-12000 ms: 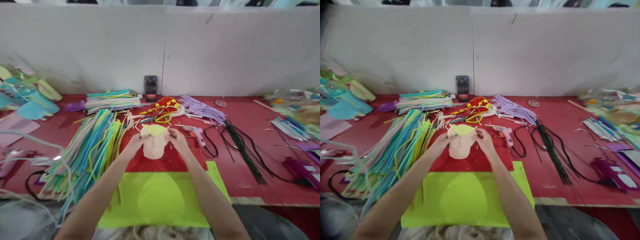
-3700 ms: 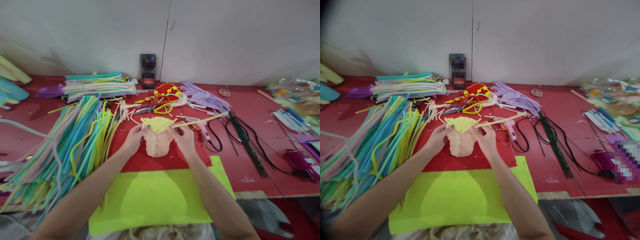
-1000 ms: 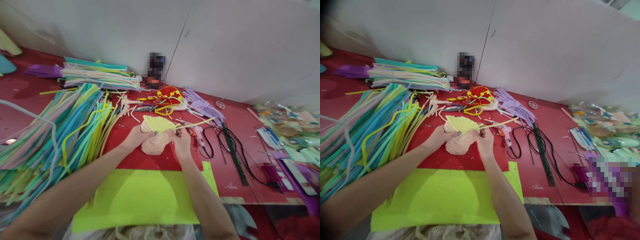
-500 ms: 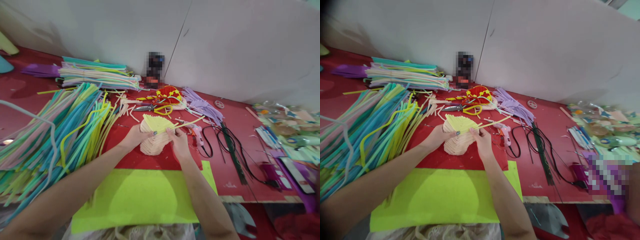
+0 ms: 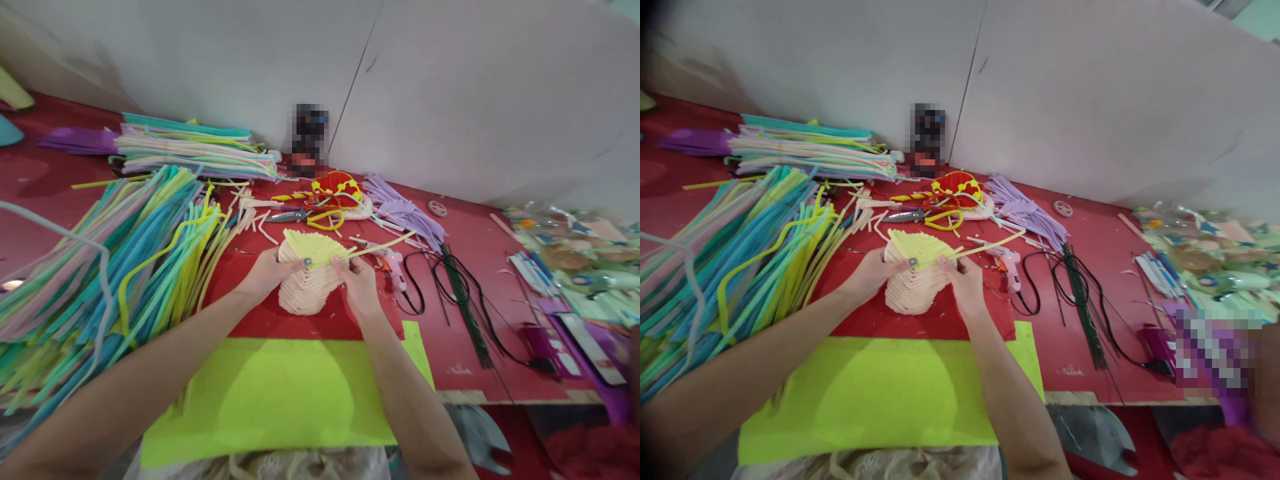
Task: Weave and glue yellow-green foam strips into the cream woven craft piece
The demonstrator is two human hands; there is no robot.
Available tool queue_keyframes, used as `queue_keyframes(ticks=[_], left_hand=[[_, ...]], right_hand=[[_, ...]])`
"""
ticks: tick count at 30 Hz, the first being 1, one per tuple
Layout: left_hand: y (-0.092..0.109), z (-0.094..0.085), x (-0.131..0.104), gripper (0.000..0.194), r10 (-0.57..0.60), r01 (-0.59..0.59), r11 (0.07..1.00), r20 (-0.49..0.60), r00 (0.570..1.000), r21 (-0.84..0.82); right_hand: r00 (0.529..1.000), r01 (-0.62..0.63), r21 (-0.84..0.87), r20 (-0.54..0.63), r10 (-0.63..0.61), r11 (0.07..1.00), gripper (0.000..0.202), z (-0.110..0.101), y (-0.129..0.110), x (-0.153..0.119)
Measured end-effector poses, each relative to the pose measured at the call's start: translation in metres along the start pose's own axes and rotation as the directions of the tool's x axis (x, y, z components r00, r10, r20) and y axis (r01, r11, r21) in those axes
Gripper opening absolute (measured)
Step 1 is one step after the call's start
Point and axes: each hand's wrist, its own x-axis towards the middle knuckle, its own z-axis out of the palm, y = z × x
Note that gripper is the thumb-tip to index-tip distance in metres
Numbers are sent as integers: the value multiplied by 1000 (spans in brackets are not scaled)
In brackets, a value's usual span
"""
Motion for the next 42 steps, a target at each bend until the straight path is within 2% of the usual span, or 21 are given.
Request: queue_keyframes(ticks=[6, 15, 25, 33, 36, 40, 42], left_hand=[[0, -3, 1, 52, 82, -82, 997, -35, 996, 6], [0, -3, 1, 48, 58, -56, 998, -47, 997, 40], [2, -4, 1, 46, 51, -45, 993, -53, 997, 109], [7, -10, 8, 45, 159, -142, 978, -107, 981, 152], [11, -10, 7, 47, 122, -103, 987, -164, 979, 120], [15, -9, 4, 59, 29, -25, 999, -134, 991, 34], [15, -9, 3, 58, 29, -26, 999, -134, 991, 24]], right_hand=[[999, 24, -112, -35, -28, 993, 30, 4, -10, -5], [993, 43, -194, -101, -64, 980, 33, -1, -11, -1], [992, 47, -190, -104, -68, 981, 34, -1, -9, -1], [998, -5, -188, -70, -8, 982, 34, -5, -7, 2], [998, -7, -202, -68, -7, 979, 35, -5, -6, 2], [996, -10, -180, -93, -7, 984, 35, -3, -4, 2], [994, -5, -183, -109, -15, 983, 35, -3, -4, 3]])
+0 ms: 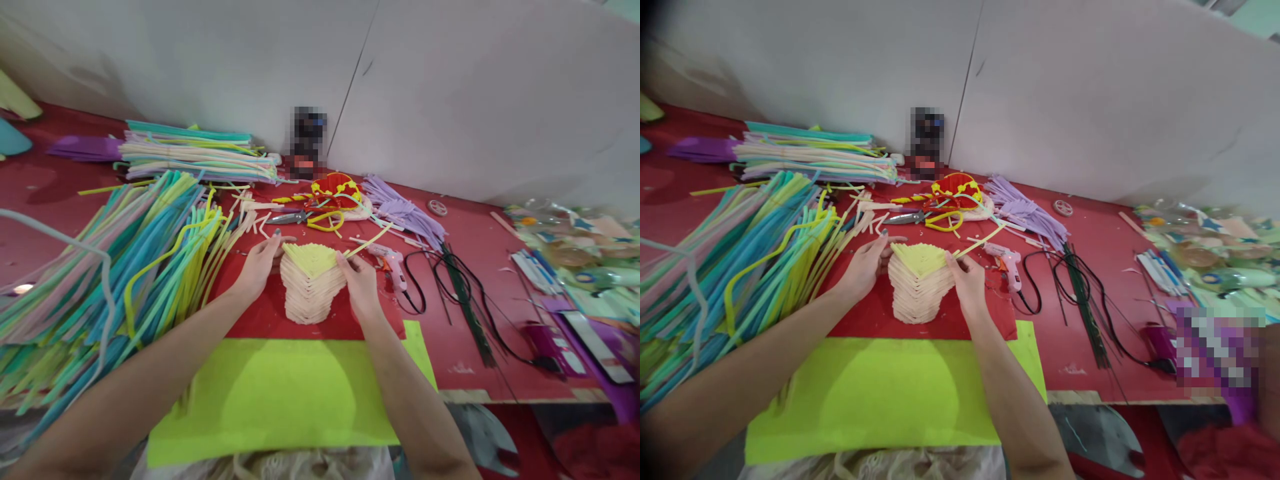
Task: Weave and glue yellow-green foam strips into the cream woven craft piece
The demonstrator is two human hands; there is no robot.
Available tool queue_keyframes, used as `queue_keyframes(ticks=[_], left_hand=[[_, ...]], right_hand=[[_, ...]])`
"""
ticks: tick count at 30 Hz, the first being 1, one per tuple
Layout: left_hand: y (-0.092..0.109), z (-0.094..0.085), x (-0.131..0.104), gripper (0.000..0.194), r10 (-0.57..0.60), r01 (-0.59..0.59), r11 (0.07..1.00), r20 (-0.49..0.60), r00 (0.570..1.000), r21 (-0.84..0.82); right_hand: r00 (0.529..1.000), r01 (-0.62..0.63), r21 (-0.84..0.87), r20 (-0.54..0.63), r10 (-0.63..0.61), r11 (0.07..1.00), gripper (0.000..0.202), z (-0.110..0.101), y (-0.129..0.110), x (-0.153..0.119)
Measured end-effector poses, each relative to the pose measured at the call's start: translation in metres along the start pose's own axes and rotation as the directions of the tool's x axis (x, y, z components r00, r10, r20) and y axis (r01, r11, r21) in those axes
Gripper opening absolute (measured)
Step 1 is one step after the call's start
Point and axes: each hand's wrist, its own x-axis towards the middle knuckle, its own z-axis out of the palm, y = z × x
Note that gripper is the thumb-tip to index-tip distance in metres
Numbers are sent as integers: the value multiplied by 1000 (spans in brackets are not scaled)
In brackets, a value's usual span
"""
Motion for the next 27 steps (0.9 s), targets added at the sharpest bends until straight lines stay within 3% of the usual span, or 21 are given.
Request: queue_keyframes(ticks=[9, 17, 27], left_hand=[[-8, -5, 8, 33, 257, -240, 939, -38, 966, 246], [-6, -3, 8, 37, 196, -179, 969, -91, 976, 173], [-9, -5, 9, 29, 204, -187, 971, -108, 973, 151]], right_hand=[[999, 43, -36, -14, -44, 998, 36, 2, -1, -1], [991, 82, -75, -98, -89, 994, 37, 1, -1, -2], [991, 96, -49, -87, -100, 994, 36, 3, 0, -2]])
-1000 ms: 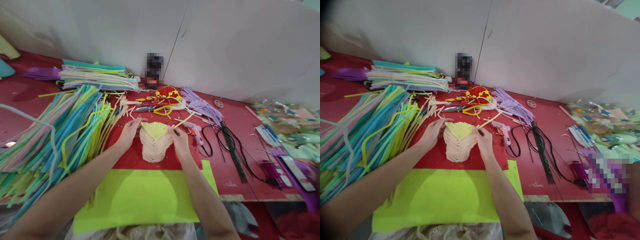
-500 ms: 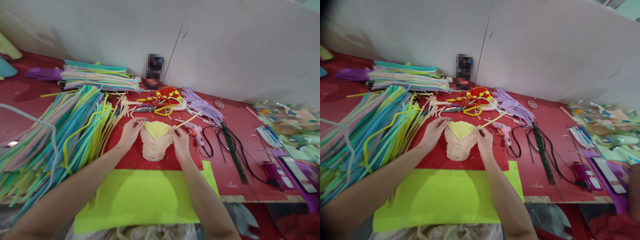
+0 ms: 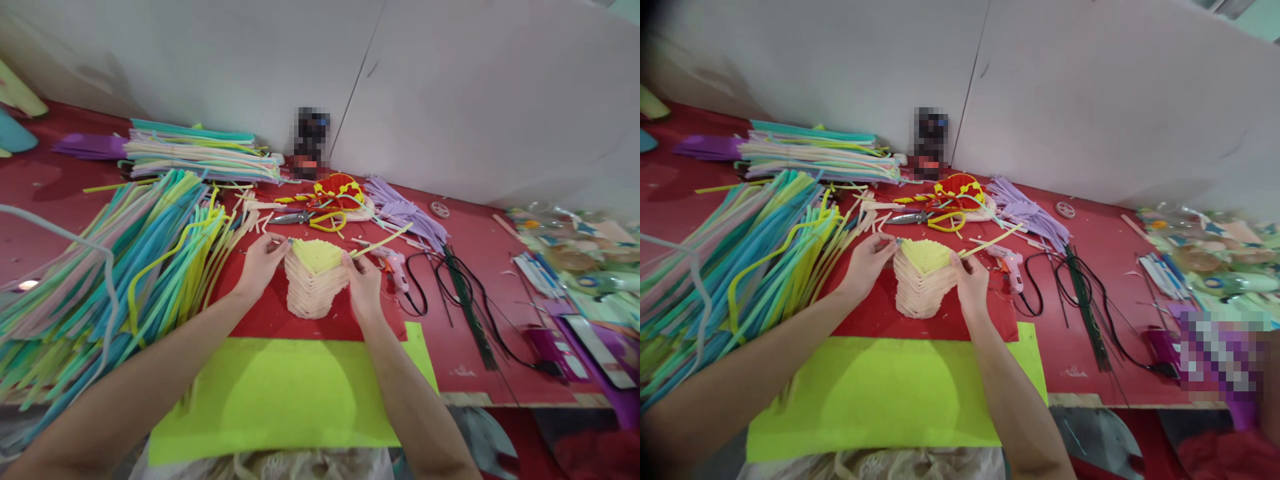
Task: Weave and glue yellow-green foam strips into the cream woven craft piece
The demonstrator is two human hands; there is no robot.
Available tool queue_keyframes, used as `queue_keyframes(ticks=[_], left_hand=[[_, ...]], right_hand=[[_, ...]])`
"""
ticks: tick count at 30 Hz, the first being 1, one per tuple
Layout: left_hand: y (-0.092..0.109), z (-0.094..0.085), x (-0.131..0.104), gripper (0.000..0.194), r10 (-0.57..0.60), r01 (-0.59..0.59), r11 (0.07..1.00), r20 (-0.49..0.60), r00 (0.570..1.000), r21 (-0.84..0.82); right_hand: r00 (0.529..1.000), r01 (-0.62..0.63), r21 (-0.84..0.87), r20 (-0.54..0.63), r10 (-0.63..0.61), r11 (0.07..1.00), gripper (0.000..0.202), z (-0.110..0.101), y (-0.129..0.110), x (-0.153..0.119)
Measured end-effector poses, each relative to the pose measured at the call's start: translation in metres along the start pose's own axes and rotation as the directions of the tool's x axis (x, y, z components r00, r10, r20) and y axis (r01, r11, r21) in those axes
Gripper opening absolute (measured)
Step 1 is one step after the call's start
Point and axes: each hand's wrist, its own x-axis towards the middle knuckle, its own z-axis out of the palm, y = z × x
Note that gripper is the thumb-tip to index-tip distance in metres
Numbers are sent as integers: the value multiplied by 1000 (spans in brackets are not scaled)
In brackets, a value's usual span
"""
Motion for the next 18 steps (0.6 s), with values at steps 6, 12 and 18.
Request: queue_keyframes(ticks=[6, 12, 18], left_hand=[[0, 1, -1, 28, -10, 10, 999, 1, 1000, -36], [1, 2, -2, 29, 0, 0, 999, -11, 1000, -49], [1, 3, -2, 28, 26, -28, 998, -33, 999, -55]], right_hand=[[1000, 13, -16, -2, -13, 1000, 36, 0, 0, 0], [1000, 14, -27, -19, -15, 1000, 37, 0, 1, 0], [999, 8, -38, -30, -9, 999, 37, 0, -1, 0]])
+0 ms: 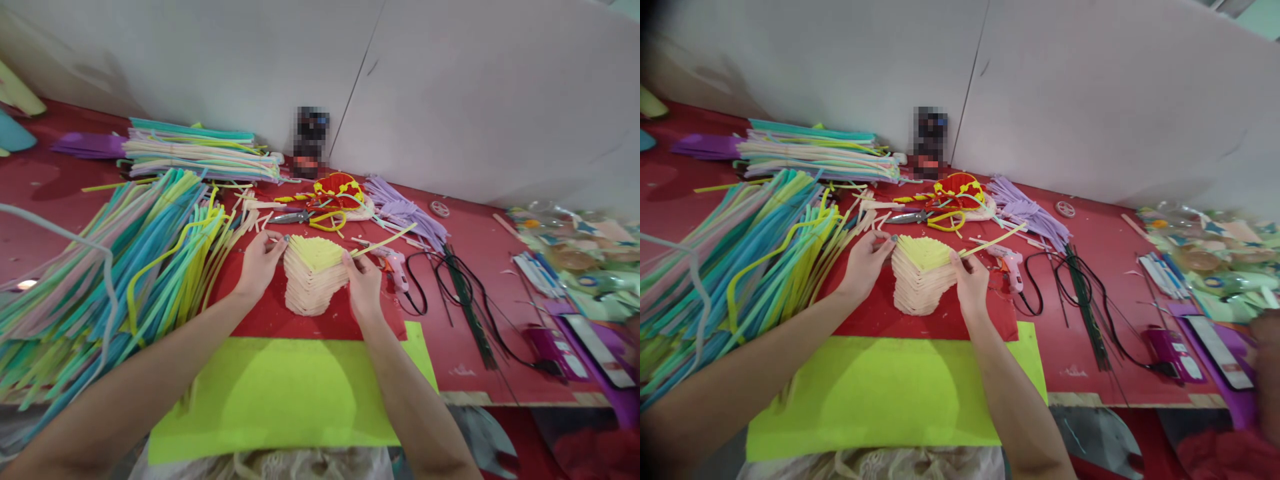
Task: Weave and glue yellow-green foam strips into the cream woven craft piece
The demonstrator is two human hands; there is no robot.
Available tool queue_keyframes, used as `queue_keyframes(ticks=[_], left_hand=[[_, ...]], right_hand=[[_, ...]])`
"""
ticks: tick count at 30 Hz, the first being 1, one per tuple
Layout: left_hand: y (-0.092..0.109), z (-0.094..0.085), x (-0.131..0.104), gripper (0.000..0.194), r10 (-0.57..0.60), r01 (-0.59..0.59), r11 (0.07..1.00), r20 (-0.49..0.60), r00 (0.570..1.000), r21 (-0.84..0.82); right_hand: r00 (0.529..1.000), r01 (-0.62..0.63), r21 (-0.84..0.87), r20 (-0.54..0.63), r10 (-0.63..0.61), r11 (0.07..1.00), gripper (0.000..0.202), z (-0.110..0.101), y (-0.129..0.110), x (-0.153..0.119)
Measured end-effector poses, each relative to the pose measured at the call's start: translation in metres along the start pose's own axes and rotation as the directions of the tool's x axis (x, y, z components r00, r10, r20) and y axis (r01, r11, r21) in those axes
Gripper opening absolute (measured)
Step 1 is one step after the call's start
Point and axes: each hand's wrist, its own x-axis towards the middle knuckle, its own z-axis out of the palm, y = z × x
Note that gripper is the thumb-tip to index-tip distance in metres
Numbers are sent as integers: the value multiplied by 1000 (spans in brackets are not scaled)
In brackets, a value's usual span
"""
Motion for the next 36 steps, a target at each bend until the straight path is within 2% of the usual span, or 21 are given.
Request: queue_keyframes(ticks=[5, 11, 14, 17, 19, 24, 29, 32, 36], left_hand=[[0, 0, -2, 28, 18, -18, 1000, 0, 1000, 3], [1, 0, -2, 29, 68, -68, 994, 13, 998, 84], [3, 3, -4, 37, 7, -13, 998, 101, 995, 63], [1, 6, -7, 41, -41, 26, 998, 241, 970, 66], [-1, 6, -9, 39, -61, 31, 994, 287, 956, 108], [-1, 3, -11, 43, -67, 19, 979, 236, 969, 202], [1, 3, -11, 42, -12, -37, 974, 215, 976, 223], [0, 2, -10, 42, 14, -63, 971, 209, 978, 230], [-2, 2, -9, 45, 47, -90, 974, 207, 977, 206]], right_hand=[[1000, -7, 16, 3, 7, 1000, 37, -1, 1, 0], [1000, -8, 31, 5, 8, 999, 37, -1, 2, 1], [1000, -11, 53, 10, 11, 999, 36, -1, 2, 1], [1000, -8, 73, 13, 7, 997, 35, -1, 1, 1], [1000, -3, 67, 8, 2, 998, 35, 0, 1, 0], [1000, -11, 97, 30, 8, 995, 32, 1, 0, -1], [976, -95, 133, 210, 65, 987, 29, 3, 2, -2], [955, -105, 156, 292, 56, 982, 44, 4, 1, -3], [960, -69, 197, 281, 11, 978, 60, 6, -1, -4]])
